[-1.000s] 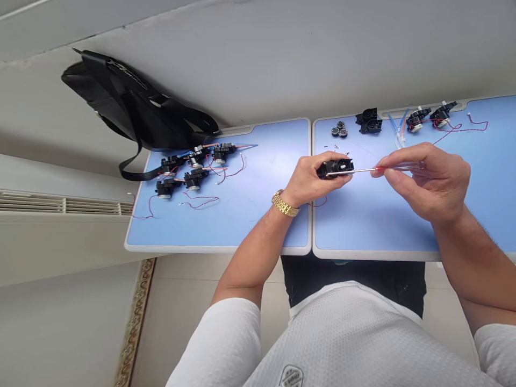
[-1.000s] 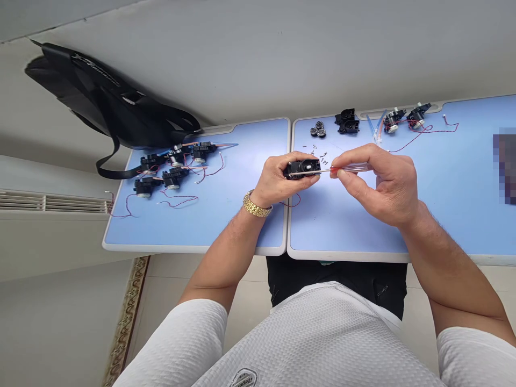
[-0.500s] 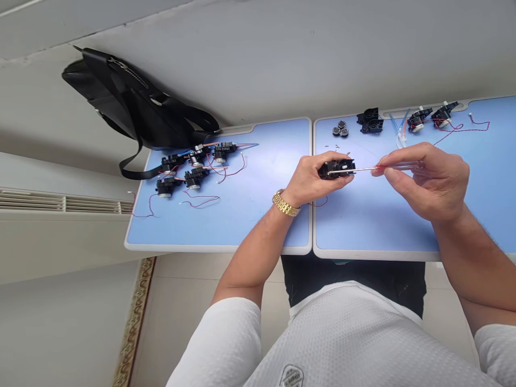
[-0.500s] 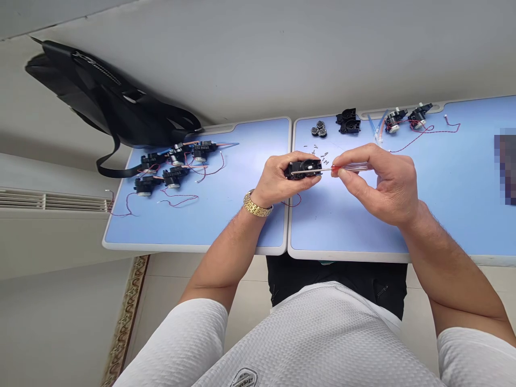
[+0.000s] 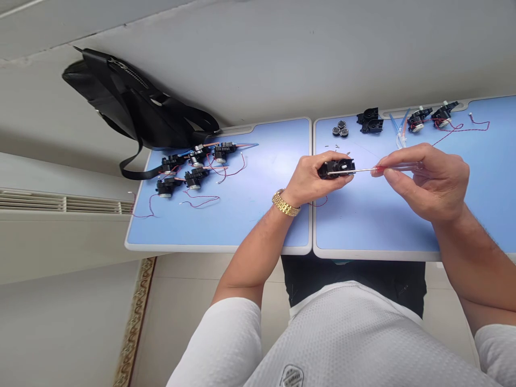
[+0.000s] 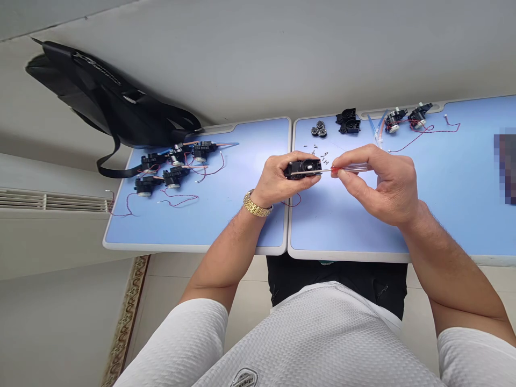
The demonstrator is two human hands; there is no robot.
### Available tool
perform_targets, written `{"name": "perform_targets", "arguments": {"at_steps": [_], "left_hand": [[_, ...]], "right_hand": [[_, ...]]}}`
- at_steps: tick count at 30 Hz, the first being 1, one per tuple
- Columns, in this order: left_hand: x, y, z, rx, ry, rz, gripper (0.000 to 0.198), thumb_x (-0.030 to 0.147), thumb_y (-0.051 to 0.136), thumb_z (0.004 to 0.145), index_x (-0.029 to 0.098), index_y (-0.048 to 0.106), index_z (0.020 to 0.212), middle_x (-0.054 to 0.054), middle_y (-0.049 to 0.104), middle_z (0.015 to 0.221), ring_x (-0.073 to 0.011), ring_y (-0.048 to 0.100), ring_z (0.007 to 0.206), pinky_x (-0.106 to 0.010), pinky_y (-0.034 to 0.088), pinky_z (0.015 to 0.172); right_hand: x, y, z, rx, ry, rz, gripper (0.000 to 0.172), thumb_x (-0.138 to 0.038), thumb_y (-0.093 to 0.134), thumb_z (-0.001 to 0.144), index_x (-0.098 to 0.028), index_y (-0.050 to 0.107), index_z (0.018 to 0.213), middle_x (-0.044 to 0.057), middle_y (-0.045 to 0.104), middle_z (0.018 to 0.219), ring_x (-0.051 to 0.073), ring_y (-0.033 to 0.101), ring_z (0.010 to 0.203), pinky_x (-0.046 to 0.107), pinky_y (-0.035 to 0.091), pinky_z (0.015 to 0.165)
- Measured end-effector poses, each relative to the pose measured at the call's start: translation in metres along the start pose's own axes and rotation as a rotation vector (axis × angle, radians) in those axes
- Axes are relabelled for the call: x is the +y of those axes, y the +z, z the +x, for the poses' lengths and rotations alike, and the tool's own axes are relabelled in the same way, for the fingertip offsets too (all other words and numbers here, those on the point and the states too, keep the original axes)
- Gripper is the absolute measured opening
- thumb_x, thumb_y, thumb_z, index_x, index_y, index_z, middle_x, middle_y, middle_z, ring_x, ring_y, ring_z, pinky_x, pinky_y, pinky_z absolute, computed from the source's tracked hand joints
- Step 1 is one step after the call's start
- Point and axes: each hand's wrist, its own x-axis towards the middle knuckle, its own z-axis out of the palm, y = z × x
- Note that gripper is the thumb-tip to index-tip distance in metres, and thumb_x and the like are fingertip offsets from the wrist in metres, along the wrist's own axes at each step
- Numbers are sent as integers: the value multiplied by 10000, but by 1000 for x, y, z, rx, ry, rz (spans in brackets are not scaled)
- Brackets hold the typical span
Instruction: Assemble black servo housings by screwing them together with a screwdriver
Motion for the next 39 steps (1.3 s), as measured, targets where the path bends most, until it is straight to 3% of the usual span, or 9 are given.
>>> {"name": "perform_targets", "arguments": {"at_steps": [22,29,39], "left_hand": [[0,1,0,-24,-20,30,324,428,924,895,250,875,1162,-35,903,1035,-168,814,828,-316,688,790],[-1,1,-1,-11,15,14,323,416,926,903,234,870,1164,-47,911,1088,-168,838,876,-302,698,822],[-3,1,-1,-21,9,58,318,425,912,930,237,867,1182,-44,909,1097,-171,842,894,-313,705,843]], "right_hand": [[-1,1,1,-6,-9,11,357,-136,778,1005,-408,879,1213,-63,886,988,215,884,854,389,785,789],[-2,-1,0,-14,-16,18,392,-114,788,1008,-412,883,1245,-57,888,1008,212,880,871,388,783,808],[-1,-2,1,-19,-1,-10,289,-161,823,998,-380,892,1173,-38,894,961,232,876,814,402,773,772]]}}
